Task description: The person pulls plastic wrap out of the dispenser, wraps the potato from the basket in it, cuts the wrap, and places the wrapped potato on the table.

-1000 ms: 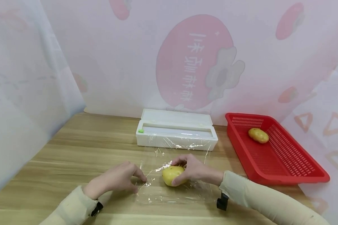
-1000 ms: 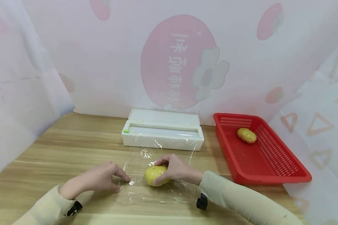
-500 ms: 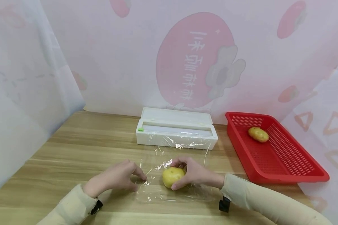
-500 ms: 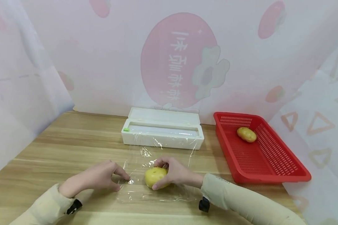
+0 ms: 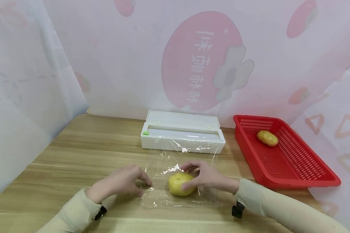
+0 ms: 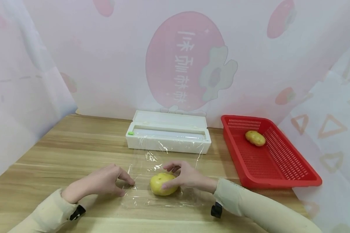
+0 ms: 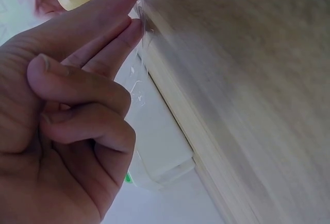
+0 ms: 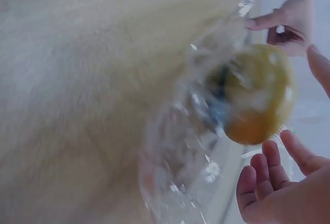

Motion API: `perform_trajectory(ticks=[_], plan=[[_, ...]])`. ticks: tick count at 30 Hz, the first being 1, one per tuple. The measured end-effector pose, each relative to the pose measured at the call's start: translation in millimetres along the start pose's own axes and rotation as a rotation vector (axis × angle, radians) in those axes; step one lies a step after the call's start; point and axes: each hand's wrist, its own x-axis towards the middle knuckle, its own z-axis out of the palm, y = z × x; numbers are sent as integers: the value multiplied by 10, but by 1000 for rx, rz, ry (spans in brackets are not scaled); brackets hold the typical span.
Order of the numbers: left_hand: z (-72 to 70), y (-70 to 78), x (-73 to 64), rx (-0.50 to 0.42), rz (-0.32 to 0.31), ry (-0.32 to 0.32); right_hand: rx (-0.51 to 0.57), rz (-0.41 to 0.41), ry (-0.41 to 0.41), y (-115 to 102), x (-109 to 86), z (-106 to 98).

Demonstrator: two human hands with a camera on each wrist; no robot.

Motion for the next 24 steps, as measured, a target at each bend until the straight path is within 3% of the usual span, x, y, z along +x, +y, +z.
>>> perform_trajectory(ticks=[6, 12, 19, 24], plan=[[-5, -9, 2, -3, 24, -10, 37, -22, 72, 9, -183, -208], [-29, -25, 16, -9, 64, -10, 56, -40, 104, 152, -428, -345], [-76, 11, -51, -96, 109, 24, 99, -56, 65, 265, -665, -458], [-68, 13, -88, -139, 152, 46, 79, -127, 11, 310, -771, -523]])
